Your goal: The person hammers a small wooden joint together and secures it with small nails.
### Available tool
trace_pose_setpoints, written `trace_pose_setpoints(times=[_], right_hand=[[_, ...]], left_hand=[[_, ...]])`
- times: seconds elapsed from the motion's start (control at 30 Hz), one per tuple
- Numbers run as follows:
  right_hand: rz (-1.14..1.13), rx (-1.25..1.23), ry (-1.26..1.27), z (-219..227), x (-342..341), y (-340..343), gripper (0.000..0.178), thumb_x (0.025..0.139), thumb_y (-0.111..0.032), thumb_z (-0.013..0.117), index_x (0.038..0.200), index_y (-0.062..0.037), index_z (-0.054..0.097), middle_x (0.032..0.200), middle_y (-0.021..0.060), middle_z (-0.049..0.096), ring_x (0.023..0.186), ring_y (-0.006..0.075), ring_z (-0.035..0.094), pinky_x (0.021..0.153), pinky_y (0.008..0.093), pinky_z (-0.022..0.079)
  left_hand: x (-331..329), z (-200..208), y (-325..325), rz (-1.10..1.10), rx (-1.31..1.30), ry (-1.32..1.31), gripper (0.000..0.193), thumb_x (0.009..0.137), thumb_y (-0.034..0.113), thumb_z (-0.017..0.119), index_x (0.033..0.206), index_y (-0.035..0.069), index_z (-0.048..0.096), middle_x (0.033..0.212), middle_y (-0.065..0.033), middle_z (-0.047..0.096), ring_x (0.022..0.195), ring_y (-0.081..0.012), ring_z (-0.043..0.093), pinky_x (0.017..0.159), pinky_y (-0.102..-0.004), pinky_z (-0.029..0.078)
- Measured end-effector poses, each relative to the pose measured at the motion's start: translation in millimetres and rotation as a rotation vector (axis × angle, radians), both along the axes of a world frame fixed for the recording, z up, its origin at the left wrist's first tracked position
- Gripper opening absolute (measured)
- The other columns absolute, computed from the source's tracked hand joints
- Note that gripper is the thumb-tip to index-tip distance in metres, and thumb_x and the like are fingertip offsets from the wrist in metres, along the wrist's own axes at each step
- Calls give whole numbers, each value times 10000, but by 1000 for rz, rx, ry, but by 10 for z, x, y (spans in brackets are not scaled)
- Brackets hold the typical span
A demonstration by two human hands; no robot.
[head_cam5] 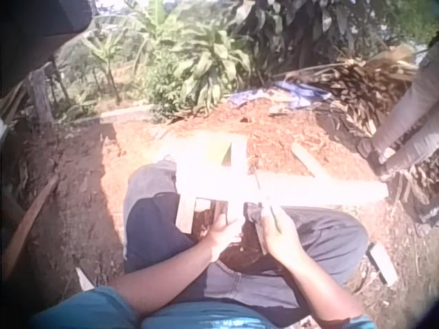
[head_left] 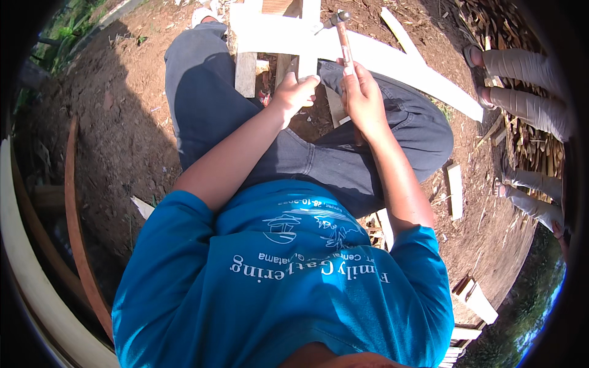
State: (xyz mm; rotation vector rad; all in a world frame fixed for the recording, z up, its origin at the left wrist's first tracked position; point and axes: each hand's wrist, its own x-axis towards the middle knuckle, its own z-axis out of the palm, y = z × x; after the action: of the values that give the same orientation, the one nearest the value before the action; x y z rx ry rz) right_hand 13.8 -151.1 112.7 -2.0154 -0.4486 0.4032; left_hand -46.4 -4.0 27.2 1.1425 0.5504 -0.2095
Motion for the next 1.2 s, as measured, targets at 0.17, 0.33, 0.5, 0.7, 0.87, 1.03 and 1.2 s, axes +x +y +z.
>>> trace_pose_setpoints(times=[0.17, 0.33, 0.5, 0.7, 0.87, 1.03, 1.2], right_hand=[[-148, 337, -26, 748, 41, 50, 339, 1103, -235, 436, 1303, -18, 603, 742, -41, 516, 556, 19, 429, 498, 217, 337], [-124, 104, -303, 288, 114, -38, 333, 1098, -255, 439, 1259, -17, 608, 836, 47, 566, 743, 138, 561, 691, 311, 470], [-102, 104, 81, 295, 34, -16, 281, 1092, -219, 462, 1237, -34, 617, 694, -60, 511, 588, 32, 470, 547, 225, 393], [-108, 138, -43, 272, 71, 49, 310, 1099, -219, 426, 1235, -22, 624, 687, -66, 477, 588, 14, 431, 537, 206, 352], [-89, 122, -40, 639, 130, 91, 336, 1098, -268, 454, 1259, -28, 625, 691, -49, 479, 569, 15, 415, 516, 205, 332], [-202, 630, -275, 1071, 68, 107, 320, 1107, -276, 414, 1236, -34, 580, 686, -57, 421, 523, 50, 353, 461, 224, 310], [45, -224, 15, 181, 146, -109, 315, 1094, -269, 466, 1184, -25, 644, 745, -3, 533, 676, 87, 515, 639, 287, 452]], left_hand=[[-21, -271, -7, -15, 110, -44, 352, 956, 245, 671, 1179, -9, 572, 1052, -107, 638, 923, -172, 665, 828, -318, 577], [71, -632, -84, -33, 270, -77, 530, 882, 310, 721, 1190, -77, 532, 1110, -207, 686, 1046, -270, 688, 922, -371, 532], [38, -523, -85, -13, 453, -69, 228, 928, 176, 688, 1027, 2, 580, 827, -33, 631, 776, -95, 612, 700, -270, 505], [84, -632, -61, -34, 421, -95, 428, 879, 302, 701, 1071, -54, 562, 997, -191, 659, 966, -267, 659, 853, -364, 516], [33, -641, -62, -9, 423, -85, 450, 870, 311, 708, 1083, -60, 566, 1009, -202, 673, 979, -274, 667, 866, -373, 523], [24, -557, -58, 15, 493, -104, 289, 919, 213, 697, 1056, -18, 589, 861, -48, 655, 804, -114, 633, 744, -288, 516], [40, -585, -110, 79, 426, -160, 329, 916, 226, 696, 1088, -29, 580, 891, -69, 667, 837, -138, 651, 786, -299, 524]])
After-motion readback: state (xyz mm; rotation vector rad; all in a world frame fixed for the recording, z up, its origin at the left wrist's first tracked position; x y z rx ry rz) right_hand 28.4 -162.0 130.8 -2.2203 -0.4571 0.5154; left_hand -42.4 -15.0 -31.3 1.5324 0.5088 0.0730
